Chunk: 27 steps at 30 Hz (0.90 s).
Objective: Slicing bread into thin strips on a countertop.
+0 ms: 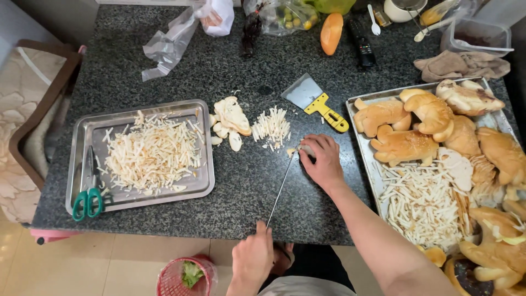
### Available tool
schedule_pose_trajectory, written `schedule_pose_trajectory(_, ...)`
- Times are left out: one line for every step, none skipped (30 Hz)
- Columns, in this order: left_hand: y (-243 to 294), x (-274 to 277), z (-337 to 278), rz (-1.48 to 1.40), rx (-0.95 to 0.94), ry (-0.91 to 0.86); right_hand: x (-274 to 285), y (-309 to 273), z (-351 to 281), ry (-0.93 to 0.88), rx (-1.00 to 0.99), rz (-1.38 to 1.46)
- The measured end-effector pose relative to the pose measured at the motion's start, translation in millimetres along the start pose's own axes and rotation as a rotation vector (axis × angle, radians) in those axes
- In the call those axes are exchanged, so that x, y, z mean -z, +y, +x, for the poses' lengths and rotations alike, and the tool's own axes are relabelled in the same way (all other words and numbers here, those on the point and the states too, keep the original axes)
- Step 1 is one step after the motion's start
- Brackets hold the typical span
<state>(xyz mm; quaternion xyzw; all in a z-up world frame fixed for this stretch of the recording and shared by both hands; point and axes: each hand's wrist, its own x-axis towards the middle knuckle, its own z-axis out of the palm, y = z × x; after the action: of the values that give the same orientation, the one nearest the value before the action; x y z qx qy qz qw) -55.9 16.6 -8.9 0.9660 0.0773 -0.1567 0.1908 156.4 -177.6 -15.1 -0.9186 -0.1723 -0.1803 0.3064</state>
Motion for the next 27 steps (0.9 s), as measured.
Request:
schedule_pose_trajectory(1, 6, 1, 0.002, 0.0, 0.001, -1, 0, 0, 0.002, 0.0, 0.002)
schedule_pose_trajectory(3, 11, 1, -0.012, 0.009, 0.022, -1, 0, 0, 0.0, -0.01, 0.006)
schedule_pose_trajectory(4, 16, 1, -0.025, 0.017, 0.043, -1, 0, -1, -0.001, -0.019, 0.011)
schedule_pose_trajectory(6, 16, 6, -0.026, 0.018, 0.044, -1, -1, -1, -0.001, -0.017, 0.012)
schedule_pose_trajectory(8, 17, 10, -0.028, 0.003, 0.115, -1, -3, -1, 0.023, -0.021, 0.037)
schedule_pose_trajectory(11, 18, 14, -0.031, -0.013, 0.184, 0, -3, -2, 0.046, -0.025, 0.061)
schedule_pose_trajectory(19, 28, 16, -0.033, -0.012, 0.185, 1, -1, -2, 0.045, -0.023, 0.06)
schedule_pose_trajectory(26, 38, 17, -0.083, -0.035, 0.169, 1, 0, -2, 0.049, -0.007, 0.029)
schedule_pose_trajectory(34, 49, 19, -0.133, -0.058, 0.154, 0, 1, -2, 0.053, 0.009, -0.001)
schedule_pose_trajectory(36, 47, 20, -0.132, -0.058, 0.153, 0, 1, -2, 0.053, 0.008, -0.001)
schedule_pose_trajectory(39, 45, 21, -0.113, -0.08, 0.18, 0, 1, -2, 0.047, 0.002, 0.007)
schedule_pose_trajectory(42, 43, 23, -0.095, -0.104, 0.208, 1, 2, -2, 0.042, -0.003, 0.012)
schedule_pose_trajectory(44, 42, 25, -0.097, -0.106, 0.208, 1, 2, -1, 0.042, -0.003, 0.01)
schedule_pose_trajectory(44, 41, 26, -0.097, -0.094, 0.179, 2, 1, -1, 0.018, 0.007, 0.006)
schedule_pose_trajectory(45, 39, 28, -0.097, -0.081, 0.15, 2, 1, -2, -0.006, 0.017, 0.003)
schedule_pose_trajectory(44, 37, 28, -0.096, -0.081, 0.149, 1, 2, -1, -0.007, 0.016, 0.004)
schedule_pose_trajectory(43, 34, 29, -0.085, -0.08, 0.148, 0, 3, 0, -0.034, 0.003, -0.013)
schedule_pose_trajectory(43, 32, 30, -0.073, -0.08, 0.143, -1, 5, -1, -0.062, -0.015, -0.031)
schedule_pose_trajectory(42, 29, 30, -0.072, -0.081, 0.138, -2, 6, -2, -0.064, -0.019, -0.031)
schedule_pose_trajectory(41, 26, 30, -0.063, -0.086, 0.13, -4, 7, -2, -0.045, -0.008, -0.024)
schedule_pose_trajectory(40, 23, 31, -0.053, -0.091, 0.122, -5, 8, -2, -0.025, 0.002, -0.017)
schedule_pose_trajectory(40, 21, 32, -0.054, -0.094, 0.12, -5, 9, -3, -0.026, -0.001, -0.019)
schedule_pose_trajectory(39, 18, 32, -0.04, -0.084, 0.113, -6, 10, -3, -0.042, -0.015, -0.023)
schedule_pose_trajectory(39, 16, 33, -0.025, -0.074, 0.108, -7, 12, -3, -0.059, -0.027, -0.025)
schedule_pose_trajectory(40, 19, 33, -0.026, -0.076, 0.107, -6, 11, -3, -0.059, -0.029, -0.027)
schedule_pose_trajectory(40, 23, 34, -0.055, -0.082, 0.098, -6, 10, -2, -0.046, -0.02, -0.027)
schedule_pose_trajectory(41, 26, 34, -0.085, -0.089, 0.09, -6, 9, -2, -0.033, -0.01, -0.027)
